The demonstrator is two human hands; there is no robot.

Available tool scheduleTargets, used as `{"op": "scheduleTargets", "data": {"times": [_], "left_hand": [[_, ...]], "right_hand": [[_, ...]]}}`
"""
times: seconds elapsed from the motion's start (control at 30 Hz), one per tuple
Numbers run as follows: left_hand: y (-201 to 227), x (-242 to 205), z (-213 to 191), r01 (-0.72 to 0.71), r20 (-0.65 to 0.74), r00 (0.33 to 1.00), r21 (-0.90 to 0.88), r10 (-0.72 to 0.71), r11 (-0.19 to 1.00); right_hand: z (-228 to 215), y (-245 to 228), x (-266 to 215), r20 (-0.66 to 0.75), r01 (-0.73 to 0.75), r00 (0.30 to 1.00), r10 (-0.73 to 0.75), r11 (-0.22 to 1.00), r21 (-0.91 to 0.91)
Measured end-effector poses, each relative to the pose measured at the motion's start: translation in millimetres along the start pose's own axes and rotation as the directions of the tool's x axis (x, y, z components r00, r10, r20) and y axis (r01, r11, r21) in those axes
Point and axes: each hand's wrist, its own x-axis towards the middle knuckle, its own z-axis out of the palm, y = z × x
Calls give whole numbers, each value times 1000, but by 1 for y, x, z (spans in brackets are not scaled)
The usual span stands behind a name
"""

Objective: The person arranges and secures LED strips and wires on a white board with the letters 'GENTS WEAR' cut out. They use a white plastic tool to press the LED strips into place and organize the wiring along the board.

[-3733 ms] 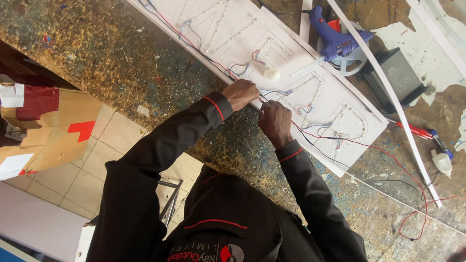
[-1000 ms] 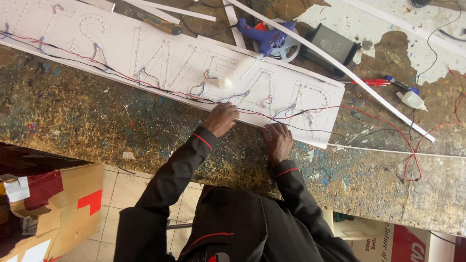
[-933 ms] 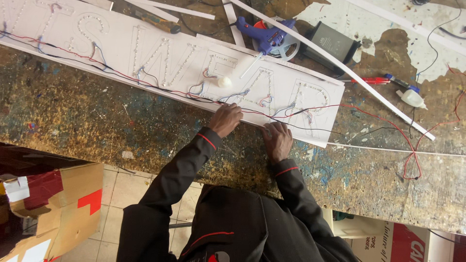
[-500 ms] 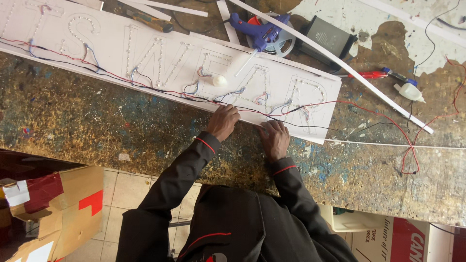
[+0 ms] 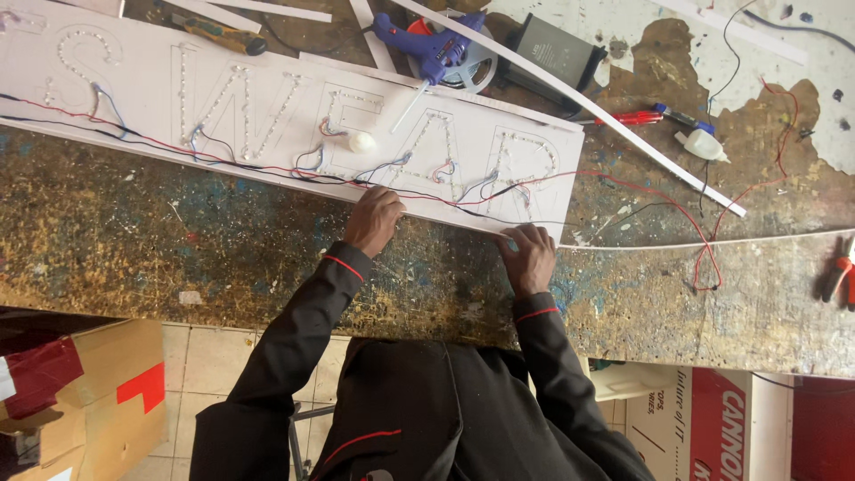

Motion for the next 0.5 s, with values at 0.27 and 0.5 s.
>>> {"op": "scheduleTargets", "data": {"times": [0.27, 0.5], "left_hand": [[17, 4, -22, 44, 0, 999, -35, -44, 998], [10, -1, 3, 94, -50, 994, -25, -95, 995]], "right_hand": [[-25, 28, 4, 66, 18, 998, -22, 998, 57], [-31, 39, 12, 99, 144, 984, -150, 987, 71]]}}
